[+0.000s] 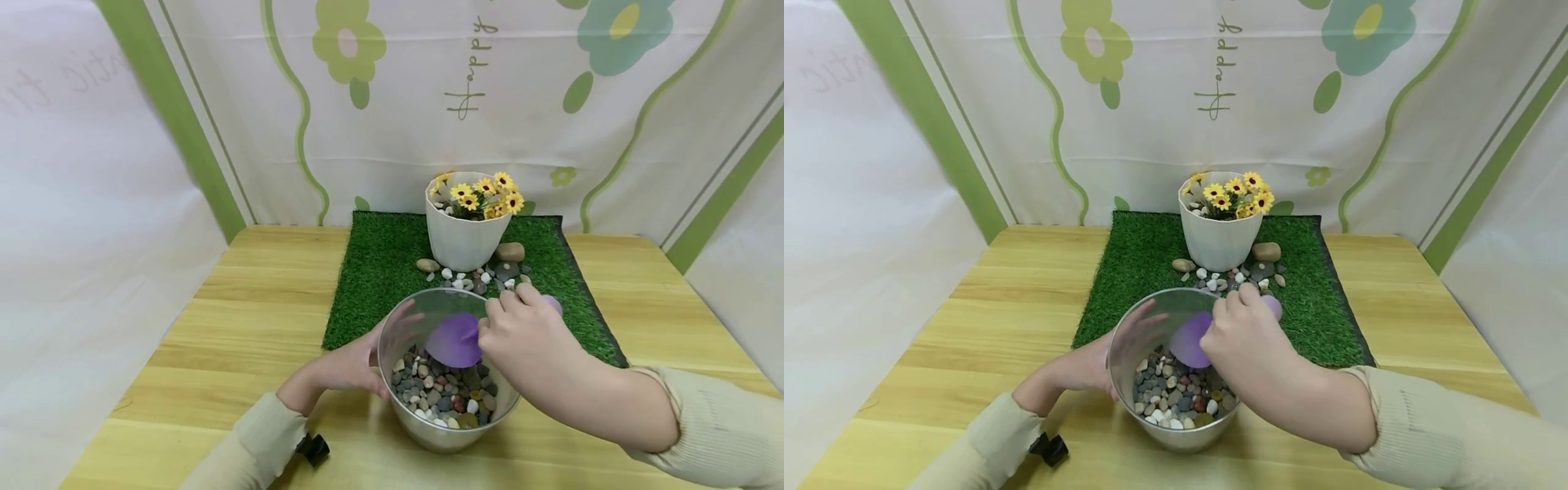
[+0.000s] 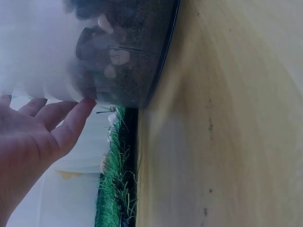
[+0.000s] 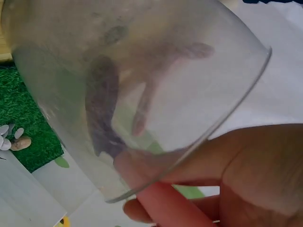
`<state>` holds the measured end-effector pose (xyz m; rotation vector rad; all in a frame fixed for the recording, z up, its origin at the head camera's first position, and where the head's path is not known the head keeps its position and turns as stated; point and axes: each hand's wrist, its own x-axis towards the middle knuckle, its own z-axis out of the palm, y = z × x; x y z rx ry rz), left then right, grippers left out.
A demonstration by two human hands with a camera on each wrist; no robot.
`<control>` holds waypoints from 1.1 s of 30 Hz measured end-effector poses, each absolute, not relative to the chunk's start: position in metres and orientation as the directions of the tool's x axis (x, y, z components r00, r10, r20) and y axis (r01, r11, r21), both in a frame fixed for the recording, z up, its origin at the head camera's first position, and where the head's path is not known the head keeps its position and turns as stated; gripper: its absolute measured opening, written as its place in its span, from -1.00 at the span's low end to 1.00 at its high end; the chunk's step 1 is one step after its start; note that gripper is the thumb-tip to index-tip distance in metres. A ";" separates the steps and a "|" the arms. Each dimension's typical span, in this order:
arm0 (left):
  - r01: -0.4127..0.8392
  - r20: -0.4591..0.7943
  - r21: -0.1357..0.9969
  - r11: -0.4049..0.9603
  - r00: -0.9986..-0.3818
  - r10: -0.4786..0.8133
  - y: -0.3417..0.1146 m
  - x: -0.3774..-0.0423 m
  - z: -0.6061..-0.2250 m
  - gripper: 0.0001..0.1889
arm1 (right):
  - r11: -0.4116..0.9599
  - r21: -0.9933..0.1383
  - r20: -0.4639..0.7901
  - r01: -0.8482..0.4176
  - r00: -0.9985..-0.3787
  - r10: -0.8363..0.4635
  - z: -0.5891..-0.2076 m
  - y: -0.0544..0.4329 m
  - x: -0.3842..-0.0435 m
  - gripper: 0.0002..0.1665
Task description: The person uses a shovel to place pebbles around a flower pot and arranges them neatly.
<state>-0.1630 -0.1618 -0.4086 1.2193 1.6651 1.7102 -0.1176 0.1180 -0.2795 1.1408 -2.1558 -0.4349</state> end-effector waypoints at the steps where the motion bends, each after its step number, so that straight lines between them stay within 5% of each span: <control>1: 0.250 0.274 0.954 -0.165 -0.503 0.820 -0.162 -0.163 -0.408 0.40 | 0.561 0.574 0.397 -0.596 -0.397 -0.828 -0.280 0.116 -0.119 -0.60; 7: 0.259 0.284 0.950 -0.173 -0.494 0.822 -0.161 -0.164 -0.407 0.40 | 0.512 0.702 0.350 -0.495 -0.387 -0.853 -0.285 0.108 -0.121 -0.69; 16: 0.268 0.287 0.948 -0.170 -0.494 0.820 -0.159 -0.164 -0.408 0.39 | 0.408 0.820 0.190 -0.402 -0.480 -0.857 -0.280 0.101 -0.111 -0.51; 22: 0.279 0.303 0.943 -0.180 -0.497 0.813 -0.160 -0.165 -0.409 0.39 | 0.320 0.855 0.076 -0.408 -0.512 -0.856 -0.279 0.096 -0.106 -0.57; 33: 0.304 0.296 0.940 -0.154 -0.505 0.811 -0.162 -0.166 -0.410 0.40 | 0.419 0.640 0.096 -0.644 -0.474 -0.875 -0.285 0.108 -0.121 -0.52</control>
